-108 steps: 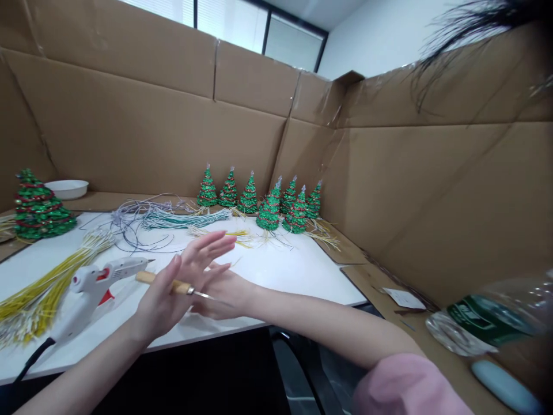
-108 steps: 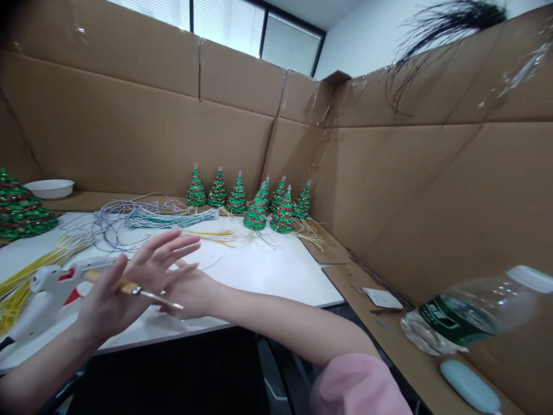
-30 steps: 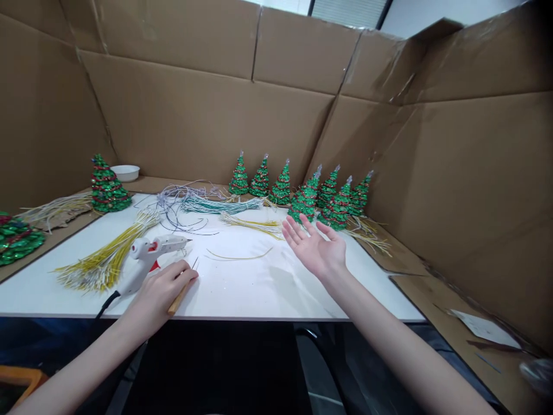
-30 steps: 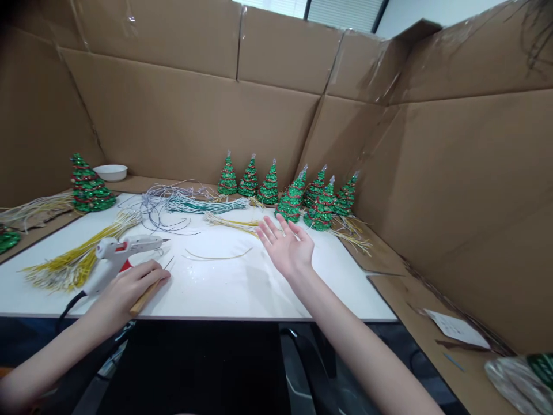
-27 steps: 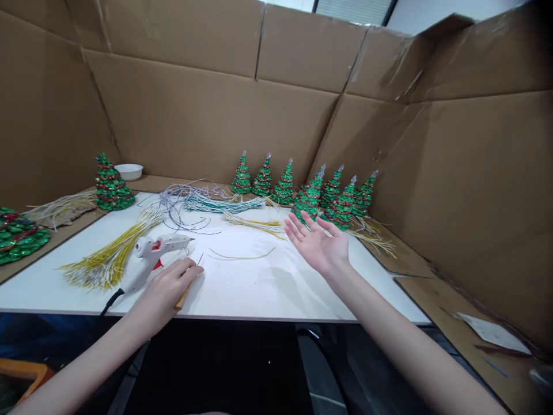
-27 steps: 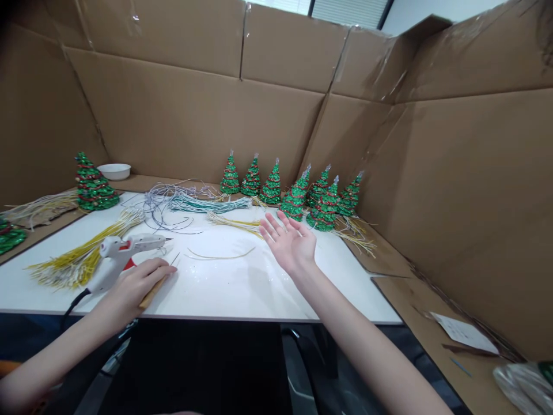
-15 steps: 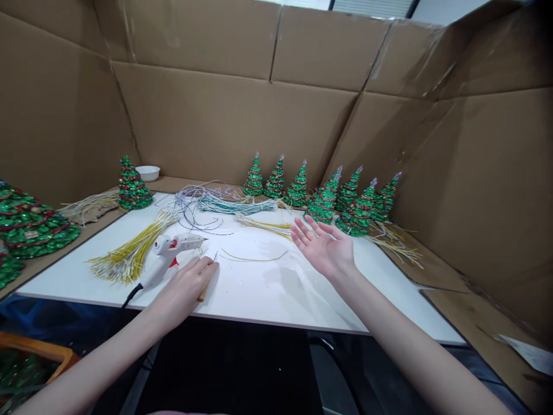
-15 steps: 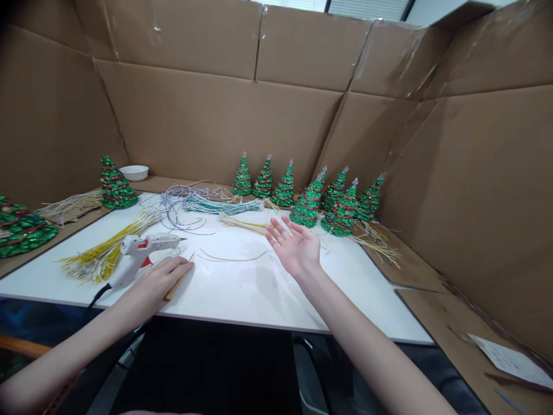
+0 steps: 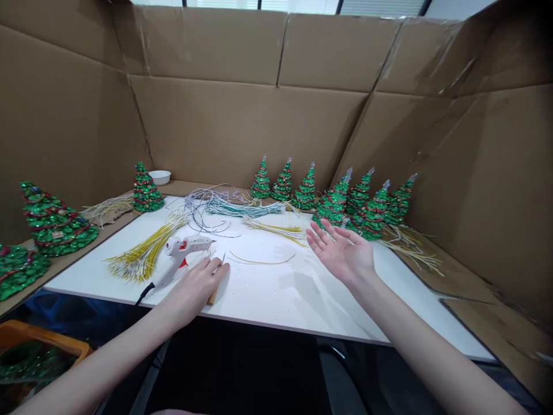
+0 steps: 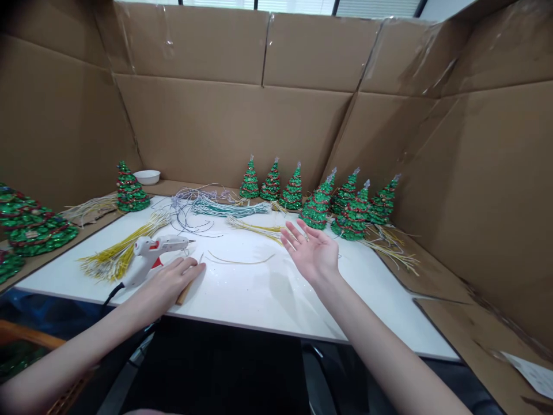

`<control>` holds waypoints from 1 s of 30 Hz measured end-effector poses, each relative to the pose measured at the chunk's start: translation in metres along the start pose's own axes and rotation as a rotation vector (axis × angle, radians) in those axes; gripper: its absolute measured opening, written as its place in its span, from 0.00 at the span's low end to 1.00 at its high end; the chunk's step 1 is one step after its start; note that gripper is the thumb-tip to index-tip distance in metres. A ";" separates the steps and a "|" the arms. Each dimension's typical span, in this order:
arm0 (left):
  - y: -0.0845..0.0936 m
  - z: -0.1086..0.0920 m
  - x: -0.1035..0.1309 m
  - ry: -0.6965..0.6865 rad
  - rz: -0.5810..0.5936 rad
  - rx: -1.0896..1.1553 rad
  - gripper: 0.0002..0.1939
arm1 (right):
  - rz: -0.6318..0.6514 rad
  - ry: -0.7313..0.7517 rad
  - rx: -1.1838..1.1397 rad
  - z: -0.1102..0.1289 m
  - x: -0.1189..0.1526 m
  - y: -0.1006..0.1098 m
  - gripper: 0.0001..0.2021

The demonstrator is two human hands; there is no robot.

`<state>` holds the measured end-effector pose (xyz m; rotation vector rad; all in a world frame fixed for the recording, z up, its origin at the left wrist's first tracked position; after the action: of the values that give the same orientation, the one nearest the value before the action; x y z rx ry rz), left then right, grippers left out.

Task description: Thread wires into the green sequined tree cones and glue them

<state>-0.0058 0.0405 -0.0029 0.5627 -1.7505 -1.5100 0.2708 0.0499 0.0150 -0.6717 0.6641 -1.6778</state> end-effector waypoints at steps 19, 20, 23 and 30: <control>0.169 0.097 0.122 0.196 -0.609 -0.128 0.18 | 0.133 -0.075 0.077 -0.021 -0.017 -0.002 0.17; 0.175 0.121 0.122 0.294 -0.563 -0.160 0.21 | 0.127 -0.081 0.082 -0.023 -0.016 -0.004 0.17; 0.183 0.188 0.133 0.576 -0.445 -0.238 0.29 | 0.099 -0.081 0.109 -0.025 -0.011 -0.011 0.16; 0.147 0.298 0.157 0.858 -0.266 -0.214 0.38 | 0.138 -0.046 0.191 -0.020 -0.006 -0.020 0.17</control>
<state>-0.3126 0.1463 0.1700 1.1527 -0.8677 -1.3061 0.2443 0.0607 0.0152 -0.5149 0.4987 -1.5700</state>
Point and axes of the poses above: each hand's wrist, its own x-axis away from the middle knuckle, its own y-axis out of the back of the hand, z = x × y, the point moved 10 cm from there along -x, towards the middle knuckle, and after that the axes turned 14 degrees about z, right-handed, at the moved point
